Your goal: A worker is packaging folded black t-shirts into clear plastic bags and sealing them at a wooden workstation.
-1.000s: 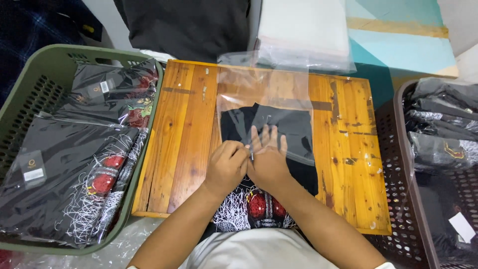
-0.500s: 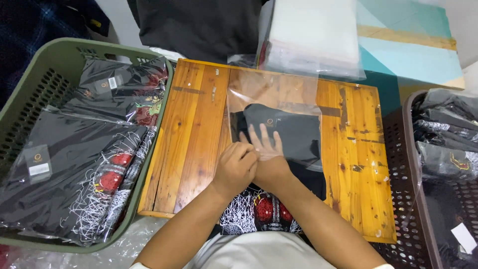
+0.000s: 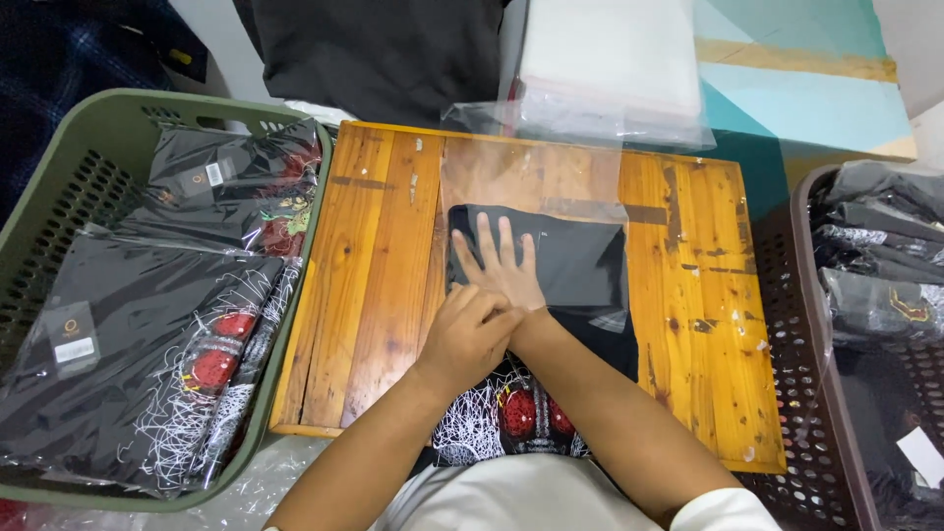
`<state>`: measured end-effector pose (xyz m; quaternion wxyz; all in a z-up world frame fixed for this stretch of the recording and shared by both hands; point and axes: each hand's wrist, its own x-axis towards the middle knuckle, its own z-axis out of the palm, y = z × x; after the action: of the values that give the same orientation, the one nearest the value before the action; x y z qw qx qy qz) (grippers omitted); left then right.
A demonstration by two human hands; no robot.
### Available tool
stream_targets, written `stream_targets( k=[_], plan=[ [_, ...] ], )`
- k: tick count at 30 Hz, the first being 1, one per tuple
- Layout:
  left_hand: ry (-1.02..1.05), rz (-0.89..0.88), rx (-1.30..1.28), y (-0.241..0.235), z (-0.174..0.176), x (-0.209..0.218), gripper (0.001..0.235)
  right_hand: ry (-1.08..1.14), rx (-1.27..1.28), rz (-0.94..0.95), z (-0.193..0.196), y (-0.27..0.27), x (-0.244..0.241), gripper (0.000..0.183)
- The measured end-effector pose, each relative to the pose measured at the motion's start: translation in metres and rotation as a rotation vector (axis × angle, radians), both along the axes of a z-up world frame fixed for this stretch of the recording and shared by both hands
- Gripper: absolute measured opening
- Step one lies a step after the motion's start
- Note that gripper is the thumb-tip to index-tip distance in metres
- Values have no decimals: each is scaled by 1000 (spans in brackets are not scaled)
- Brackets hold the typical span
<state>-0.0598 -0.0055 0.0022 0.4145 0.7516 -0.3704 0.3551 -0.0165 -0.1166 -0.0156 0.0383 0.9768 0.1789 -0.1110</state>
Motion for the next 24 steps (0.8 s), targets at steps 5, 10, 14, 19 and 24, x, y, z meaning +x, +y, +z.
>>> stream_targets(
  k=[5, 10, 14, 19, 24],
  plan=[
    [182, -87, 53, 19, 13, 2, 13, 144, -124, -8, 42, 6, -29, 78],
    [777, 29, 27, 44, 51, 12, 90, 345, 184, 115, 89, -49, -95, 68],
    [1405, 312, 27, 54, 50, 33, 79, 323, 649, -319, 91, -108, -102, 42],
    [1408, 320, 33, 41, 27, 45, 69, -161, 688, -885, 13, -192, -36, 55],
    [1420, 339, 10, 31, -6, 53, 36, -39, 974, -1055, 16, -195, -10, 73]
  ],
)
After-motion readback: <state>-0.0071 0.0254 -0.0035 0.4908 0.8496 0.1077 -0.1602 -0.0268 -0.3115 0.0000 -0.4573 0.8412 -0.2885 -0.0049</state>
